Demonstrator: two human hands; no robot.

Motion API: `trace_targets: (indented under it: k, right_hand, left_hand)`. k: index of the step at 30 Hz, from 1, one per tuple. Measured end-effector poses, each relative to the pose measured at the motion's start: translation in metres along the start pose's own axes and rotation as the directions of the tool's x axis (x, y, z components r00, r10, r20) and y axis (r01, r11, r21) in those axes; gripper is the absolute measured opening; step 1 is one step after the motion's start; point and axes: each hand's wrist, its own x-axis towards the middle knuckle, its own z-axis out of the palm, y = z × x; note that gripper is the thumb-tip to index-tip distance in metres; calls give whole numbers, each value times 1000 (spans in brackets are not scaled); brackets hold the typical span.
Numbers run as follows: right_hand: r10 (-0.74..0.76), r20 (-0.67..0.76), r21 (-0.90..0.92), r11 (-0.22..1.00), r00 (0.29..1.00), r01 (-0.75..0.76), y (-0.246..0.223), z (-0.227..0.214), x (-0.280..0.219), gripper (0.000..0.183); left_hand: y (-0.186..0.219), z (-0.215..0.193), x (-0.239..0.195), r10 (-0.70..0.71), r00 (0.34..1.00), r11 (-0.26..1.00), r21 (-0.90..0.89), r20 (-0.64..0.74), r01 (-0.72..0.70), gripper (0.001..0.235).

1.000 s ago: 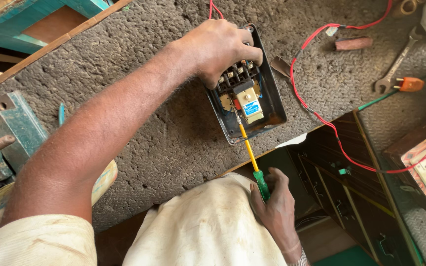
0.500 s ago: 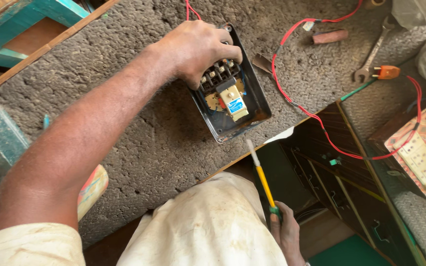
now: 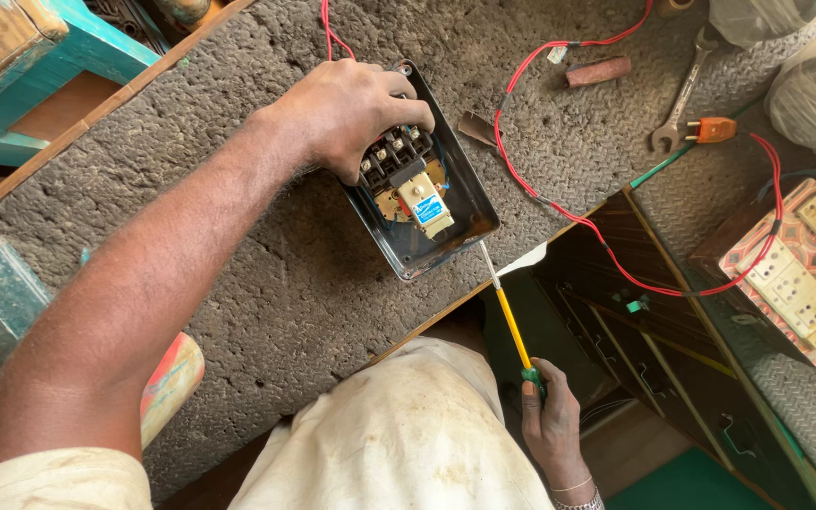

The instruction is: The person uses a screwdriver to tighten screws on an electrical contactor inside a metal box. They handle the contactor, adjust wires, and secure components within the enclosure.

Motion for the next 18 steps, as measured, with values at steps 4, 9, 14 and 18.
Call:
trace_targets:
  k: [4, 9, 14, 18]
  right_hand:
    - [-119, -1, 1, 993, 993, 119, 1, 0, 0, 32]
    - [-137, -16, -3, 991, 990, 137, -10, 1, 11, 32]
    - [-220, -29, -42, 975, 975, 218, -36, -1, 40, 34]
    - [-281, -85, -65, 959, 956, 276, -60, 0, 60, 37]
  left_hand:
    - [0, 0, 0, 14, 1000, 1000, -10, -22, -14, 98]
    - [0, -1, -1, 18, 1000, 1000, -24, -21, -19, 96]
    - [-3, -5, -4, 64, 995, 992, -108, -74, -72, 91]
    - [-3, -9, -5, 41, 999, 988, -147, -31, -45, 82]
